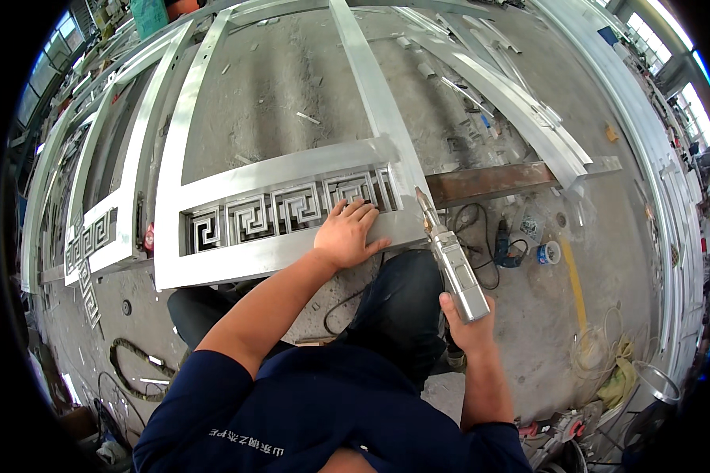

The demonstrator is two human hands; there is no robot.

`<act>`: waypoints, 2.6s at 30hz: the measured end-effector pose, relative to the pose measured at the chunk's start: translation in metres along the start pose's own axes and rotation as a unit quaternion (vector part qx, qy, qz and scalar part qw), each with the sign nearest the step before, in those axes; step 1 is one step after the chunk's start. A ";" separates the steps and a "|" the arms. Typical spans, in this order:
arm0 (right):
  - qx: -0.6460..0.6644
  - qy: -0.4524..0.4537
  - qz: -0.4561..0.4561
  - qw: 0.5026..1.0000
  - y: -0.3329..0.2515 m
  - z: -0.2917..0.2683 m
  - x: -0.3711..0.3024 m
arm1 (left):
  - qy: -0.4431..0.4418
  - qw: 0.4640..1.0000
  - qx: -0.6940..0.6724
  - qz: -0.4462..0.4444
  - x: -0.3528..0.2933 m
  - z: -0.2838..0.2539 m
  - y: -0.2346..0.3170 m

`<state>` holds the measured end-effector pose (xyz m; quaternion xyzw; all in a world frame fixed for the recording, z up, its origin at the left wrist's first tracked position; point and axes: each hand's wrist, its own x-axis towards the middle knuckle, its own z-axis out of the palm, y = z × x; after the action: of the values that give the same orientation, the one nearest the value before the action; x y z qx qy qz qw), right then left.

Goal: The person welds decorative Greek key metal inserts into rectangular metal frames using a handheld welding tool. They position the inserts, weld them in place, and then flip the frames to weld the opposite side.

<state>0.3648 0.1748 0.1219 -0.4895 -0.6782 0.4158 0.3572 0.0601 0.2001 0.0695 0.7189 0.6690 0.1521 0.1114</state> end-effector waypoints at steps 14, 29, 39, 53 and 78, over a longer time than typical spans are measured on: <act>0.099 -0.016 0.024 0.995 -0.017 0.005 0.023 | -0.096 0.994 0.025 -0.052 0.031 -0.005 0.017; 0.129 0.013 0.069 0.989 -0.005 0.013 0.031 | -0.089 0.994 0.022 -0.056 0.033 -0.002 0.016; 0.157 0.000 0.077 0.985 -0.006 -0.020 0.043 | 0.164 0.984 -0.017 -0.060 0.017 -0.031 -0.060; -0.076 -0.286 0.003 0.955 -0.122 -0.084 0.300 | -0.010 0.935 0.113 -0.337 0.009 -0.119 -0.241; -0.223 -0.656 0.154 0.705 -0.111 0.131 0.387 | -0.013 0.910 0.059 -0.411 0.010 -0.083 -0.295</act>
<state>0.1043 0.4988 0.2005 -0.2564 -0.7295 0.5178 -0.3660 -0.2439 0.2305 0.0394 0.3874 0.9116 0.0439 0.1305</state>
